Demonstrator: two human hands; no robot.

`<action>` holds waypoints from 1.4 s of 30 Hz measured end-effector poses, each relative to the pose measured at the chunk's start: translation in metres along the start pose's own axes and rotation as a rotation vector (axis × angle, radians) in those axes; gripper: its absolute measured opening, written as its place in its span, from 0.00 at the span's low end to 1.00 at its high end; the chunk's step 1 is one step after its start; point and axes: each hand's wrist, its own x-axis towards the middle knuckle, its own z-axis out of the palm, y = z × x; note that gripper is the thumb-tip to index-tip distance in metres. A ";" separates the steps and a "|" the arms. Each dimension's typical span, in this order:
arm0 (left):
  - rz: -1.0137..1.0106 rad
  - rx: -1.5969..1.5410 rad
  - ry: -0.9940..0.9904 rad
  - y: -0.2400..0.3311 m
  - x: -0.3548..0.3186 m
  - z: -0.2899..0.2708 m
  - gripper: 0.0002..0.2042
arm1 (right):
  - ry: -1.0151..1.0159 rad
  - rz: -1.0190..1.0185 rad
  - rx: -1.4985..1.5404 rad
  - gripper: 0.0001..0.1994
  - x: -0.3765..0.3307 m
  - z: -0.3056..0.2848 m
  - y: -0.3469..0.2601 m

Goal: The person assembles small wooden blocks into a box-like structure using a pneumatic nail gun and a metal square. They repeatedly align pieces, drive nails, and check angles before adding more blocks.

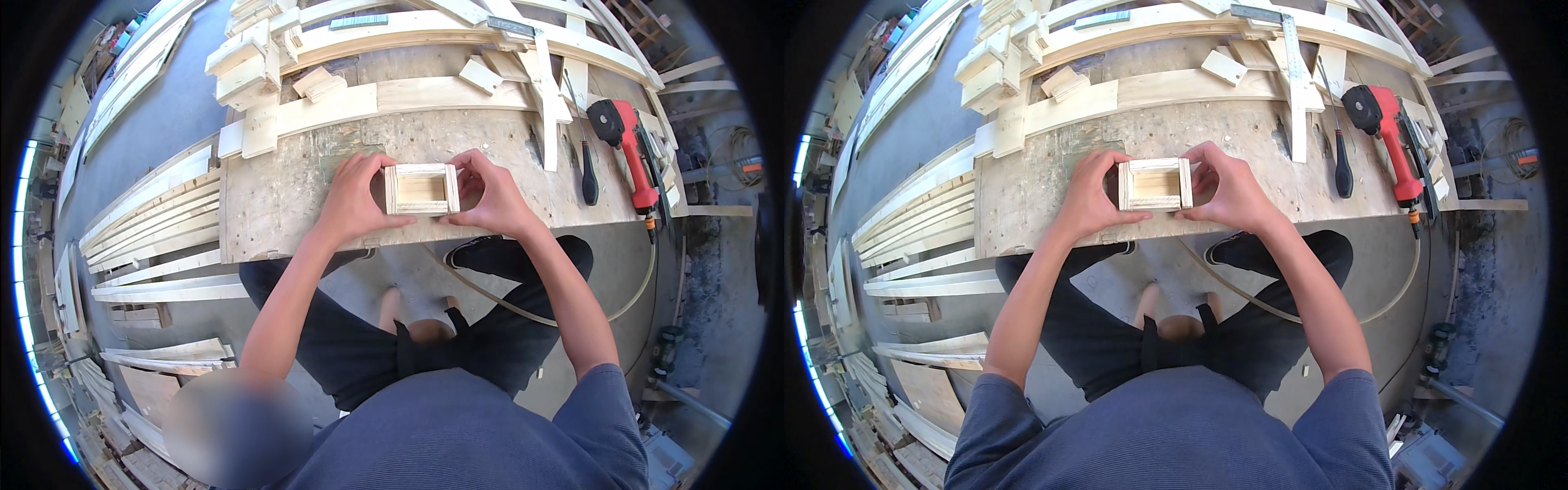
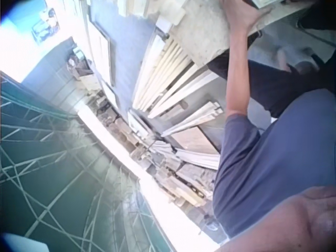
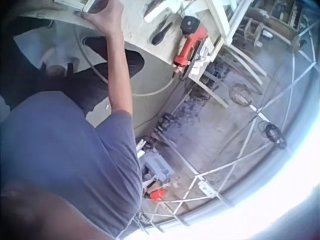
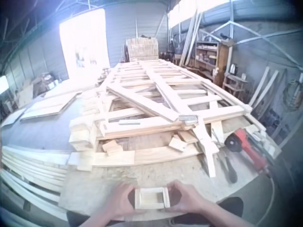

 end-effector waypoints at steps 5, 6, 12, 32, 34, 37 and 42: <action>0.041 0.016 0.026 -0.001 -0.003 0.002 0.42 | -0.020 -0.028 0.016 0.43 -0.003 0.000 -0.010; 0.042 0.023 0.031 -0.002 -0.004 0.002 0.43 | -0.018 -0.023 0.014 0.43 -0.004 0.000 -0.011; 0.047 0.030 0.046 0.000 -0.010 0.002 0.45 | -0.010 -0.006 -0.004 0.43 -0.009 0.002 -0.015; -0.417 -0.097 -0.076 0.020 0.037 -0.014 0.33 | 0.549 0.044 -0.192 0.42 -0.035 0.114 -0.048; -0.334 0.114 -0.006 0.033 0.047 -0.001 0.35 | 0.554 0.030 -0.180 0.42 -0.034 0.116 -0.046; -0.300 0.281 0.042 0.049 0.055 0.017 0.38 | 0.499 0.006 -0.178 0.43 -0.032 0.110 -0.041; -0.340 0.363 -0.035 0.048 0.066 0.030 0.40 | 0.468 0.093 -0.123 0.42 -0.047 0.082 -0.043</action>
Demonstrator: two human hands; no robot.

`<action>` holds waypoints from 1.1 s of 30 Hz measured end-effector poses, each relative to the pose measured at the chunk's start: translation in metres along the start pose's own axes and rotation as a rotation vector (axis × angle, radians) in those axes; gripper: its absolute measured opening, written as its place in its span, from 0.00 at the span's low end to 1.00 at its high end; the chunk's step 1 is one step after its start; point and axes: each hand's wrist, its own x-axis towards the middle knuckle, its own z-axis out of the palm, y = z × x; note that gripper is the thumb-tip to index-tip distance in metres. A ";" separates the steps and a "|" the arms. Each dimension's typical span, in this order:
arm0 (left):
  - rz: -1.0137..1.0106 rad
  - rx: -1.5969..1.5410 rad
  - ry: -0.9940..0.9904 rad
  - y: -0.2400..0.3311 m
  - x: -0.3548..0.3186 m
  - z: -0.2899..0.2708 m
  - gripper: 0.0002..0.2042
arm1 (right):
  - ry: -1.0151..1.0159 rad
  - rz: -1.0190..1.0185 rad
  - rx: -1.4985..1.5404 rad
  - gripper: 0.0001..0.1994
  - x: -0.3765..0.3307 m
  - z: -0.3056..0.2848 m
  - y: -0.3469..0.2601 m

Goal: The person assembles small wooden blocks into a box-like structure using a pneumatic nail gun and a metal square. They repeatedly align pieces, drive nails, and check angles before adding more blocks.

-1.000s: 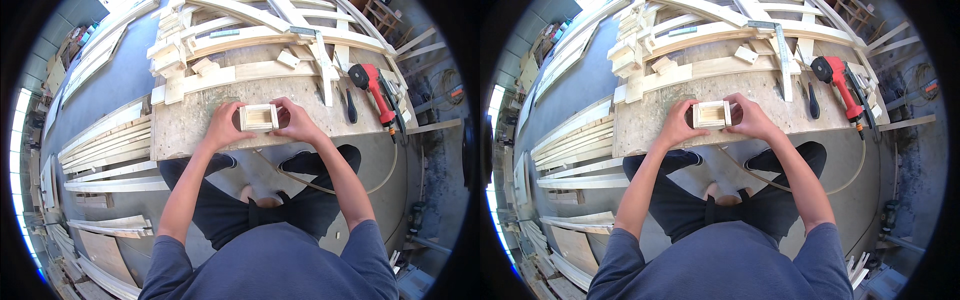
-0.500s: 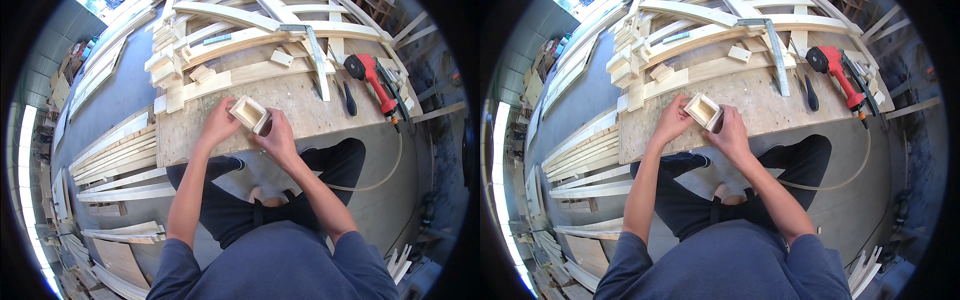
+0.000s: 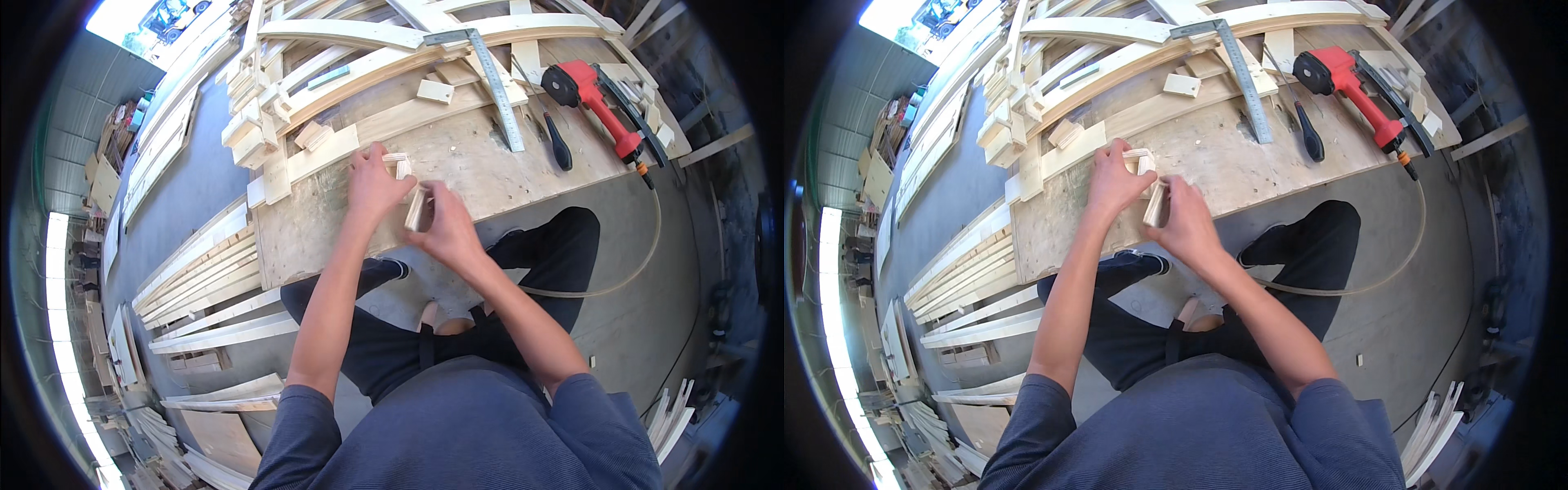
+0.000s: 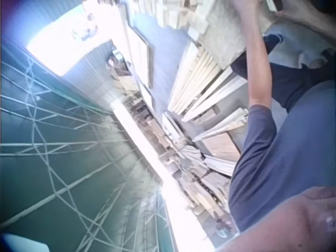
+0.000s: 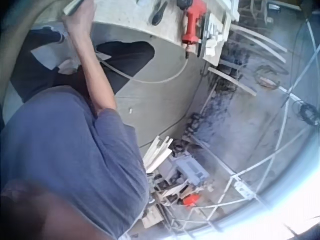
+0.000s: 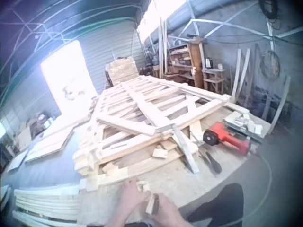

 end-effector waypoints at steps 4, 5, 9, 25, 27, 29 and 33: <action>-0.037 0.081 -0.115 0.002 0.017 -0.001 0.40 | 0.135 0.020 -0.160 0.40 0.031 -0.045 0.032; -0.034 0.087 -0.130 0.003 0.021 -0.002 0.39 | 0.149 -0.007 -0.217 0.41 0.042 -0.057 0.040; -0.054 -0.321 -0.091 0.001 0.022 -0.022 0.30 | 0.192 -0.090 -0.443 0.41 0.068 -0.095 0.060; -0.130 -0.802 0.223 -0.059 -0.064 0.016 0.27 | -0.195 -0.475 0.009 0.19 0.059 -0.037 -0.016; 0.006 -0.711 0.157 -0.059 -0.070 -0.004 0.30 | -0.260 -0.491 -0.039 0.20 0.069 -0.037 -0.014; 0.142 -0.907 0.035 -0.077 -0.071 -0.013 0.33 | -0.345 -0.526 -0.090 0.19 0.077 -0.033 -0.016; 0.211 -0.876 0.012 -0.092 -0.073 -0.025 0.32 | -0.358 -0.613 -0.190 0.19 0.088 -0.034 -0.022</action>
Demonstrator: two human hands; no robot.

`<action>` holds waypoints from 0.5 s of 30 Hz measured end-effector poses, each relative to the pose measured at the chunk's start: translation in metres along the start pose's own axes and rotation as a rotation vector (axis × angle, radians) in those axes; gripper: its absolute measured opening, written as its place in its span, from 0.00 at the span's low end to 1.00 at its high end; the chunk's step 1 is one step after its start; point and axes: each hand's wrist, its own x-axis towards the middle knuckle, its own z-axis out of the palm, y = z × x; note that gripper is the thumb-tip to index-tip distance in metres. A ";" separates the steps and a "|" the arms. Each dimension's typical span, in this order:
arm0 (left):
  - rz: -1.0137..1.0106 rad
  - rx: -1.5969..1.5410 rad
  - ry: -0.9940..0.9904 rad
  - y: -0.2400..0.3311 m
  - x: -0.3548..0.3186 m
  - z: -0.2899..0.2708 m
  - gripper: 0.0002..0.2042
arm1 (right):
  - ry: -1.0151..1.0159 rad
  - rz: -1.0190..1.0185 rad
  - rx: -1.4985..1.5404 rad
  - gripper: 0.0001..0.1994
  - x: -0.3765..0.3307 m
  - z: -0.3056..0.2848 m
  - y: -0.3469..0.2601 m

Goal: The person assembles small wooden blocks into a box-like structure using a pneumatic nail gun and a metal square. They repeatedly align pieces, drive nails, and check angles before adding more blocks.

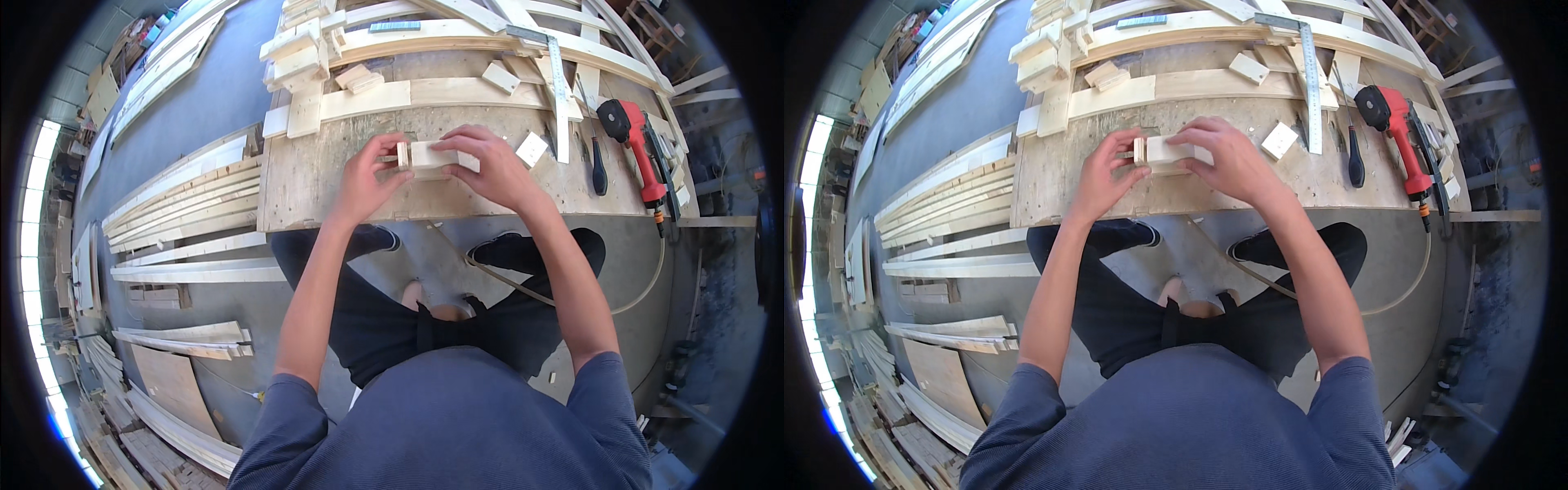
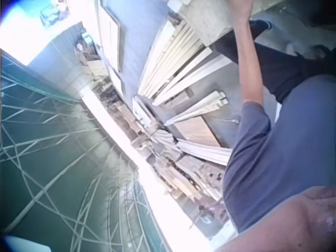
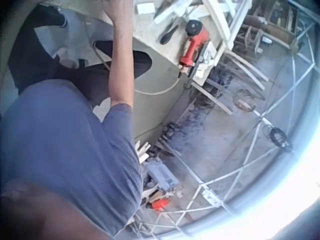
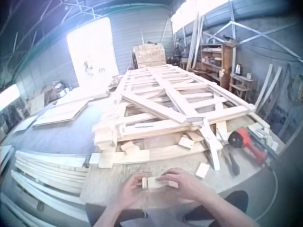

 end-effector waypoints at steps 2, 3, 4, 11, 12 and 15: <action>-0.015 -0.046 0.008 -0.004 -0.004 0.002 0.30 | -0.038 0.038 0.035 0.18 0.004 -0.004 -0.003; -0.020 -0.058 0.005 -0.006 -0.003 0.003 0.30 | -0.030 0.075 0.068 0.18 0.005 -0.004 -0.004; -0.025 -0.070 0.003 -0.008 -0.003 0.003 0.29 | -0.046 0.075 0.057 0.18 0.009 -0.006 -0.001; -0.024 -0.128 0.009 -0.004 -0.004 0.004 0.29 | -0.111 0.103 0.049 0.18 0.014 -0.005 0.004; -0.022 -0.132 -0.001 -0.003 -0.004 0.003 0.28 | -0.108 0.084 0.045 0.18 0.015 -0.002 0.004; -0.025 -0.126 0.023 -0.003 -0.004 0.002 0.26 | -0.096 0.039 0.019 0.19 0.017 0.001 -0.001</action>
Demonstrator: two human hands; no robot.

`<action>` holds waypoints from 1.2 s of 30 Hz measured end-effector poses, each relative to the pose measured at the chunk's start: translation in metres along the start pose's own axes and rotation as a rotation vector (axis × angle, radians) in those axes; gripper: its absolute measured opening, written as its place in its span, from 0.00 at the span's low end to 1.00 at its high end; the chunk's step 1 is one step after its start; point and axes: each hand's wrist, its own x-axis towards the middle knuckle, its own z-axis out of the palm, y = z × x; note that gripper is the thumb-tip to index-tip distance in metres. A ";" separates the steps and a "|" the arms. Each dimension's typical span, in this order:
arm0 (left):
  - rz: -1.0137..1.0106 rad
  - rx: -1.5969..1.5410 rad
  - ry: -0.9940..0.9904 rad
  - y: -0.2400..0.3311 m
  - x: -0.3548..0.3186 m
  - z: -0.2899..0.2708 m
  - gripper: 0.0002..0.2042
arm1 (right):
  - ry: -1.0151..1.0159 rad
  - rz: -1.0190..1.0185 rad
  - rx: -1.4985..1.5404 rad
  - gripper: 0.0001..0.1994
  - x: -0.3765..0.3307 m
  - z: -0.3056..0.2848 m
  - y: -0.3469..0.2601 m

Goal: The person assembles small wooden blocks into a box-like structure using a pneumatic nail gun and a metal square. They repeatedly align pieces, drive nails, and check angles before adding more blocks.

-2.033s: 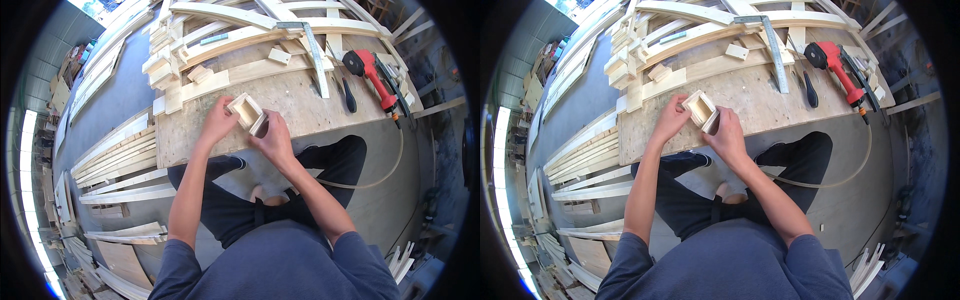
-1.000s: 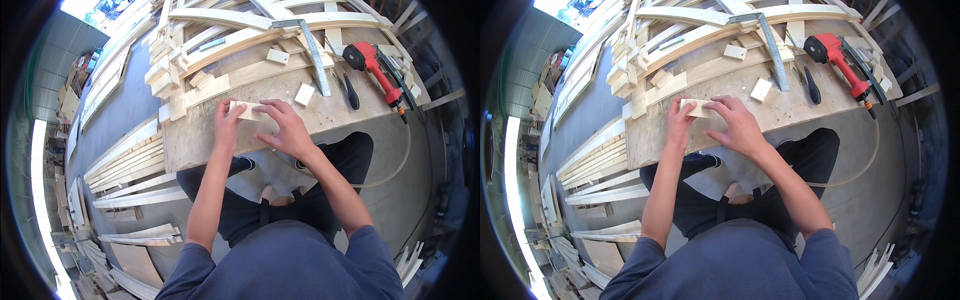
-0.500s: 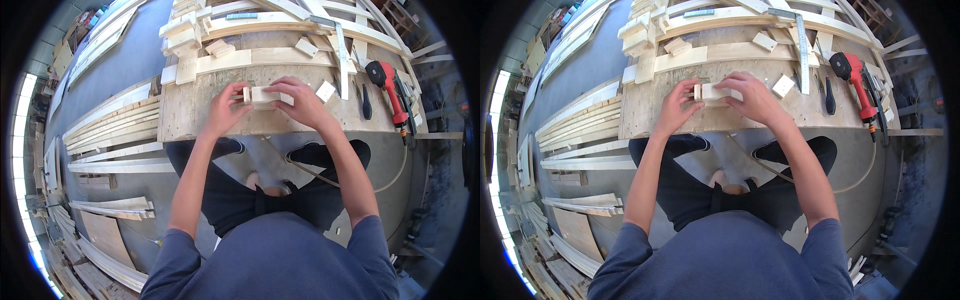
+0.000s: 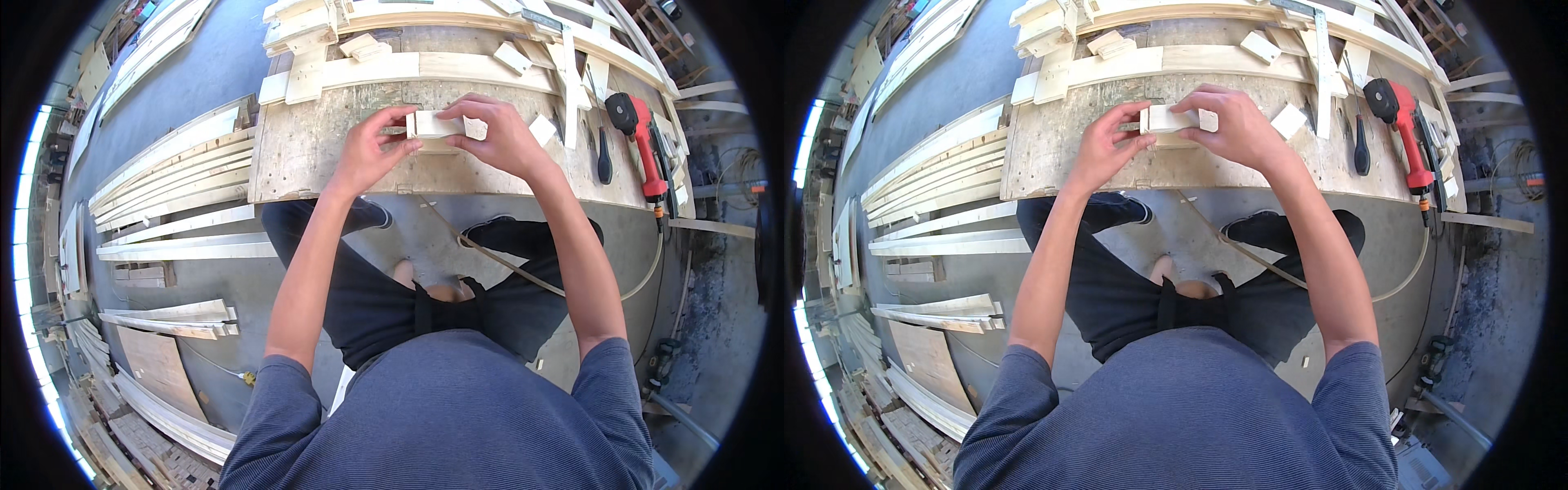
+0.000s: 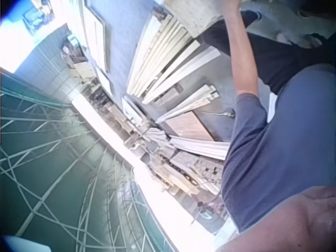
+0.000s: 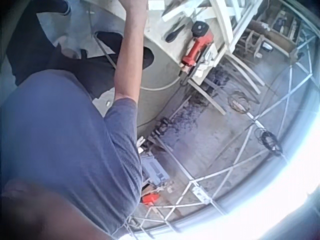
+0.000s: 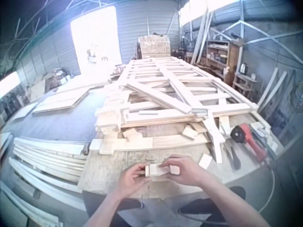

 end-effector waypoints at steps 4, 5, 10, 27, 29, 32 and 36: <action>-0.012 0.048 -0.030 0.007 0.002 -0.002 0.24 | 0.004 0.008 0.028 0.22 -0.001 0.002 0.001; -0.004 0.073 -0.038 0.008 0.004 0.000 0.24 | 0.006 0.003 0.021 0.22 -0.001 0.001 0.003; -0.008 0.132 0.013 0.003 0.003 0.002 0.26 | 0.116 -0.038 -0.020 0.19 -0.007 0.011 0.001; 0.049 0.091 0.060 -0.006 -0.009 0.014 0.25 | 0.116 0.581 -0.330 0.36 -0.098 -0.054 0.085; 0.046 0.096 0.061 -0.005 -0.009 0.012 0.24 | 0.076 0.606 -0.317 0.37 -0.102 -0.059 0.089; 0.045 0.098 0.054 -0.005 -0.009 0.011 0.24 | -0.037 0.728 -0.243 0.36 -0.095 -0.064 0.089; 0.051 0.122 0.056 -0.005 -0.009 0.009 0.23 | 0.067 0.514 0.014 0.33 -0.078 -0.064 0.042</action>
